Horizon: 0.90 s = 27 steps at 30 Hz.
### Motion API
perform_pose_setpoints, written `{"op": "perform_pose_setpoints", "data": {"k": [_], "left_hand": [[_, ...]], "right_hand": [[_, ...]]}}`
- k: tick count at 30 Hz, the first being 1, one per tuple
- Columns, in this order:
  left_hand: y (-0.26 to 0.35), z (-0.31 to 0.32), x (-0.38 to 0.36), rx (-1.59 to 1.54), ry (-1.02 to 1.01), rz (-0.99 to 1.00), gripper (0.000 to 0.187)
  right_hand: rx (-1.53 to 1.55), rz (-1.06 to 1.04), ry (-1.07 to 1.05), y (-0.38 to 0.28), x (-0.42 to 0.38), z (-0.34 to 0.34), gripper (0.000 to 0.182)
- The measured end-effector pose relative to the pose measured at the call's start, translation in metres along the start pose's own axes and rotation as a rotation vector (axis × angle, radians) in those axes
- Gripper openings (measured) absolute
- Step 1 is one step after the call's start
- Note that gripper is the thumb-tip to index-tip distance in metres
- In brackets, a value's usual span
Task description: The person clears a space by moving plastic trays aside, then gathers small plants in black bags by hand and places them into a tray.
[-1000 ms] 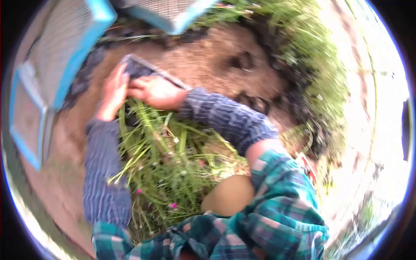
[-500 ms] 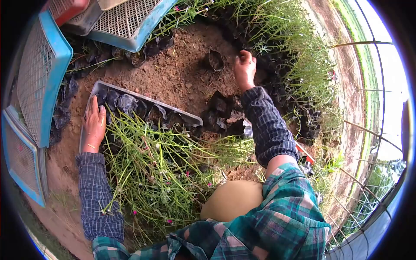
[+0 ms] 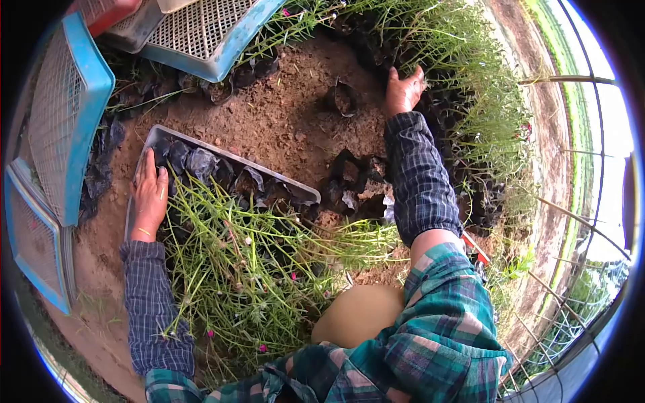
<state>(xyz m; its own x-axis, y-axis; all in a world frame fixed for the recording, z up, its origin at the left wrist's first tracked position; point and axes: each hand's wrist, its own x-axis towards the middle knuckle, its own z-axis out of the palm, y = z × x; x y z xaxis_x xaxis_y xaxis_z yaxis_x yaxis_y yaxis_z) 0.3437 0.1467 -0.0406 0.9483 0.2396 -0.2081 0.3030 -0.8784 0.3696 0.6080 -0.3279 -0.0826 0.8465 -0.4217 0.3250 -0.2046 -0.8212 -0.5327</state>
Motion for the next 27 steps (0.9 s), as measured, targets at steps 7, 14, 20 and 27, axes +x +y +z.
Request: {"op": "perform_pose_setpoints", "data": {"k": [7, 14, 20, 27], "left_hand": [[-0.003, 0.005, 0.001, 0.061, 0.006, -0.036, 0.066], [-0.001, 0.001, 0.001, 0.061, -0.015, -0.067, 0.068], [-0.004, 0.003, 0.003, 0.05, -0.026, -0.066, 0.069], [-0.009, 0.007, 0.007, -0.023, 0.0, -0.027, 0.063]], "right_hand": [[0.051, -0.442, -0.17, 0.017, -0.075, -0.051, 0.052], [-0.308, -0.204, -0.464, 0.017, -0.015, -0.002, 0.041], [-0.418, -0.246, -0.479, 0.018, 0.004, 0.009, 0.02], [-0.096, -0.411, -0.504, 0.016, -0.076, -0.021, 0.013]]}}
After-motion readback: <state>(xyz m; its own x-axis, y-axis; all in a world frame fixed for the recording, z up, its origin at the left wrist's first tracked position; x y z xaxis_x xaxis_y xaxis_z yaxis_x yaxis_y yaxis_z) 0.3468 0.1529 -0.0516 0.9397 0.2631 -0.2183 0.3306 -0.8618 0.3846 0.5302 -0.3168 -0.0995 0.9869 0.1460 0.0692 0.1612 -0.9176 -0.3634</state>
